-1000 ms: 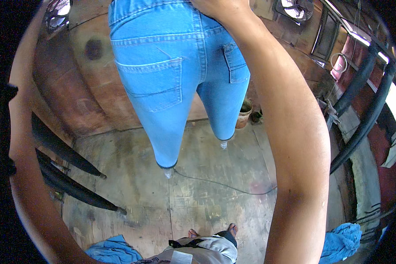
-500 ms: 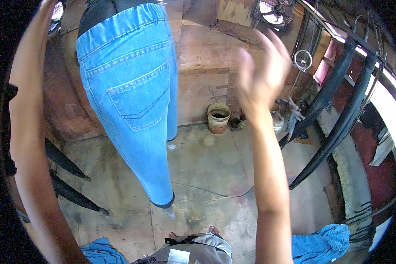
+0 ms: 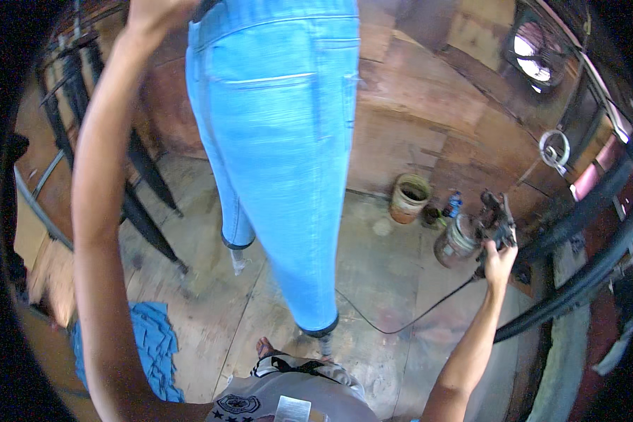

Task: The person repeatedly picks up light blue jeans, hangs them on a vertical pipe, and sprays them with a handheld spray gun. The person handles the jeans one at a time, adjusting their position before spraying and then removing them to repeat the process.

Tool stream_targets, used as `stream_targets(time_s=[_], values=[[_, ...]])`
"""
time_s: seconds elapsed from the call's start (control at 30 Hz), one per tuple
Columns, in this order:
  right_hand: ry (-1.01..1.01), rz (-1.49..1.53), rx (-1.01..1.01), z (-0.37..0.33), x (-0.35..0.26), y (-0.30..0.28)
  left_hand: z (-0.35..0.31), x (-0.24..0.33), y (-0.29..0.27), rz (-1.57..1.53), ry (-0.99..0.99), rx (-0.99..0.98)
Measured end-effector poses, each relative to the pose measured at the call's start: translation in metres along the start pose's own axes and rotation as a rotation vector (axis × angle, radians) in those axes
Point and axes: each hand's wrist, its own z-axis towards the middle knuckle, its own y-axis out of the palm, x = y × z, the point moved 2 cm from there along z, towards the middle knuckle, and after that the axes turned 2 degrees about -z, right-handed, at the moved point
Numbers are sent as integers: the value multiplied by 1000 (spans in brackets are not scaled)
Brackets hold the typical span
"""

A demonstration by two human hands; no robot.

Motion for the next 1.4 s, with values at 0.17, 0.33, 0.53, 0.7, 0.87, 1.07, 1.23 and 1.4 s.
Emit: stream_targets(time_s=[0.17,0.33,0.53,0.7,0.87,1.07,1.23,1.4], values=[[374,518,-124,6,-15,25,-48,24,-10,57,-564,-390],[448,291,50,19,-50,31,-50,19,14,140,-267,-545],[371,24,272,-9,-109,19,-72,16,51,240,-284,-570],[311,-185,92,-78,-117,21,-78,20,92,285,-201,-461],[699,-155,-4,-175,-99,89,-88,12,130,289,-281,-450],[919,-173,-88,-268,-120,185,-98,2,156,311,-273,-386],[737,-89,-105,-228,-178,232,-99,2,152,263,-276,-388],[294,190,0,-149,-261,212,-94,5,134,261,-212,-365]])
